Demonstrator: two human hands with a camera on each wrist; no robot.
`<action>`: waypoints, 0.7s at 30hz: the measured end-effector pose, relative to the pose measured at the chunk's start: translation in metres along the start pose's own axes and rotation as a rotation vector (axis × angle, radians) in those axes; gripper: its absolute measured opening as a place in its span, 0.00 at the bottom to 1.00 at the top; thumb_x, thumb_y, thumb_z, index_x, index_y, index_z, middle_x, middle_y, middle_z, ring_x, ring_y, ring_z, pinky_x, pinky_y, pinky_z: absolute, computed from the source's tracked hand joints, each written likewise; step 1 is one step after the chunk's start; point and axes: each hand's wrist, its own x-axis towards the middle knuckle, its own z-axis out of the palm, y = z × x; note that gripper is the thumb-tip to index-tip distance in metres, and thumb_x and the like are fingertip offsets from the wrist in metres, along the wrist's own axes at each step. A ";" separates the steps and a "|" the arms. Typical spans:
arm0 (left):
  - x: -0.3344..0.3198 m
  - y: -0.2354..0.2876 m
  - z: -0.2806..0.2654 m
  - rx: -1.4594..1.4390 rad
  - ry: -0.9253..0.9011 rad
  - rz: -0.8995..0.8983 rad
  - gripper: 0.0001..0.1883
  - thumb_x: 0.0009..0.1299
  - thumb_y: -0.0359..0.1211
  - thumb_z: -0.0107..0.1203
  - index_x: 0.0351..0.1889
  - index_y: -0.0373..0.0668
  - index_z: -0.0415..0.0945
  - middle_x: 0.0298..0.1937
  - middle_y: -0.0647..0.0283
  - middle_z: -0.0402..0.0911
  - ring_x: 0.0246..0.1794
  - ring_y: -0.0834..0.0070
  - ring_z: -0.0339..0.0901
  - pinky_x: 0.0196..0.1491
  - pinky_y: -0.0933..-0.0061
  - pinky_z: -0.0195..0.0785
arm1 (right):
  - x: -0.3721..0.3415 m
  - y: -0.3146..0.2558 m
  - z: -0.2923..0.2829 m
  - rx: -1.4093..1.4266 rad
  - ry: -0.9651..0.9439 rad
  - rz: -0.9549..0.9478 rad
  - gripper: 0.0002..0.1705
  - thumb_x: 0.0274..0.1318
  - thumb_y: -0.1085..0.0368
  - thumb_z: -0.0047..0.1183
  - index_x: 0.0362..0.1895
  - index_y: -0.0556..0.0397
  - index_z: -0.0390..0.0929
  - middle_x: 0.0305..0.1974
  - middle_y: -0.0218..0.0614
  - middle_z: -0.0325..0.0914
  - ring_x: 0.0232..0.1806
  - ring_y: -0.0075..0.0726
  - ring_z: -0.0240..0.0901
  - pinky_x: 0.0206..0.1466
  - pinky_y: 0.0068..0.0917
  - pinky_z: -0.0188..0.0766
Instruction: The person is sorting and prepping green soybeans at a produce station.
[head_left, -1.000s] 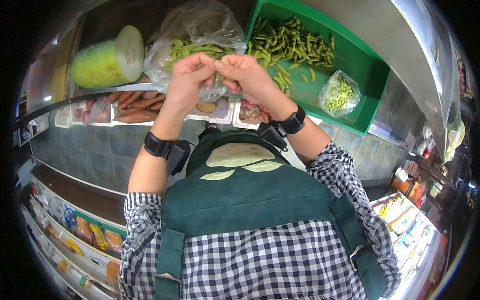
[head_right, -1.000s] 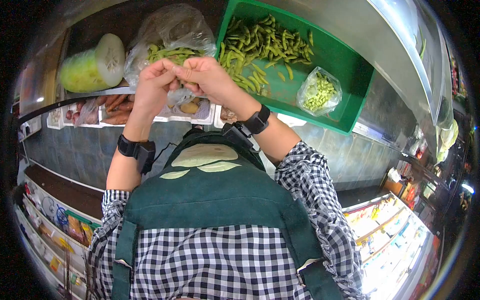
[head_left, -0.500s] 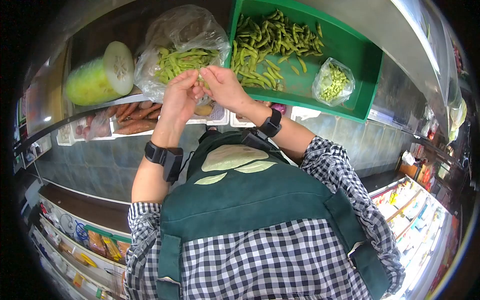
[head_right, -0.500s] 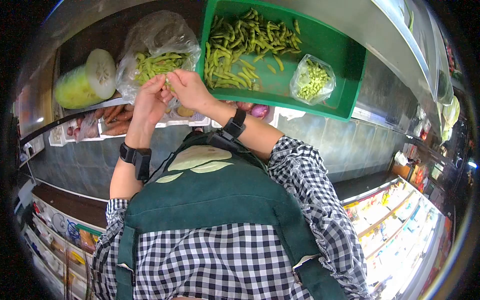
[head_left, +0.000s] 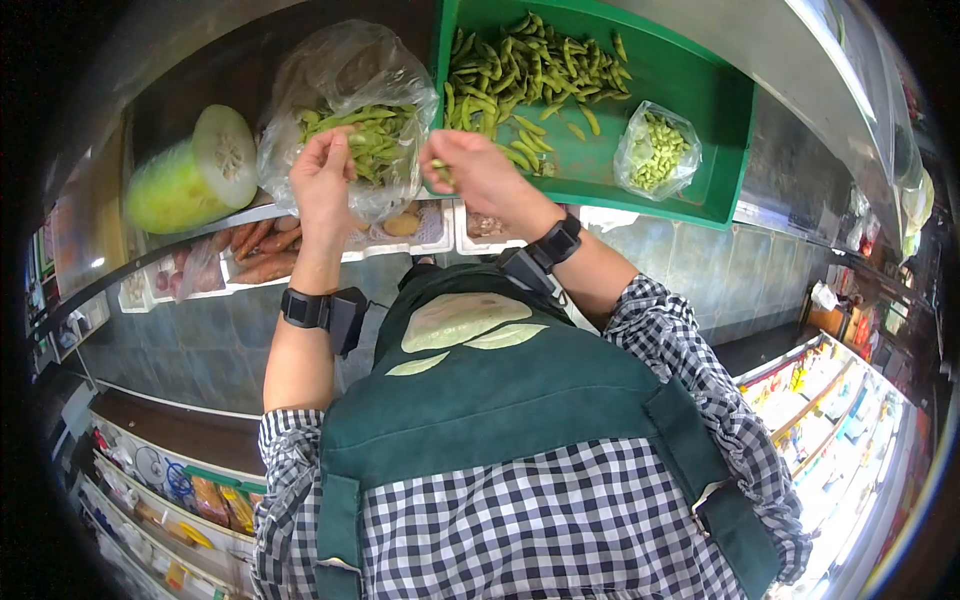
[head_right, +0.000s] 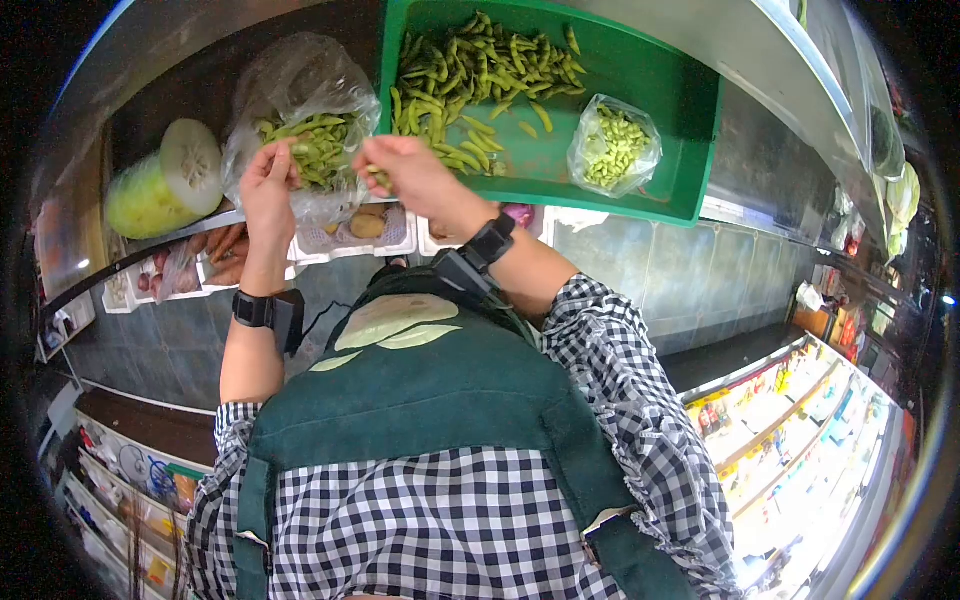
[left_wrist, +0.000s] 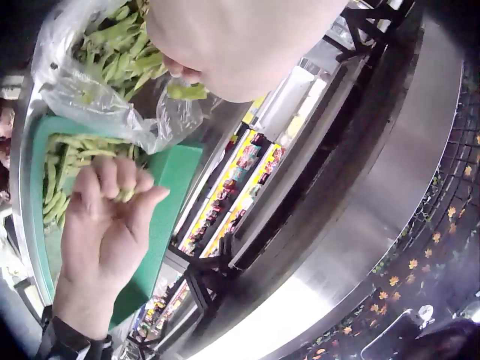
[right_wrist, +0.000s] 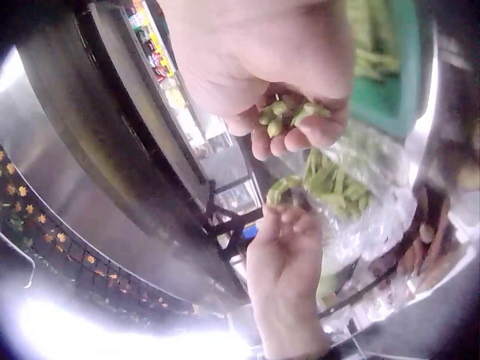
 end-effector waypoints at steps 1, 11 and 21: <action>0.000 0.003 -0.001 0.099 0.023 -0.002 0.11 0.67 0.29 0.53 0.46 0.37 0.73 0.28 0.70 0.71 0.21 0.86 0.62 0.25 0.85 0.55 | -0.005 -0.008 -0.008 -0.022 0.090 0.030 0.16 0.64 0.57 0.42 0.29 0.54 0.73 0.22 0.26 0.66 0.20 0.20 0.57 0.22 0.16 0.56; -0.018 -0.002 0.031 0.284 -0.077 -0.007 0.19 0.63 0.26 0.55 0.53 0.39 0.72 0.43 0.66 0.71 0.31 0.85 0.66 0.36 0.84 0.61 | 0.043 0.013 -0.085 -1.945 0.542 -0.259 0.12 0.50 0.59 0.52 0.27 0.57 0.73 0.23 0.50 0.76 0.29 0.54 0.75 0.33 0.46 0.71; -0.021 0.005 0.036 0.263 -0.306 -0.149 0.07 0.69 0.33 0.50 0.30 0.42 0.71 0.20 0.75 0.64 0.18 0.89 0.57 0.21 0.86 0.49 | -0.017 -0.031 -0.015 -1.601 0.235 -0.507 0.10 0.51 0.61 0.52 0.33 0.55 0.74 0.20 0.47 0.74 0.24 0.51 0.74 0.28 0.42 0.69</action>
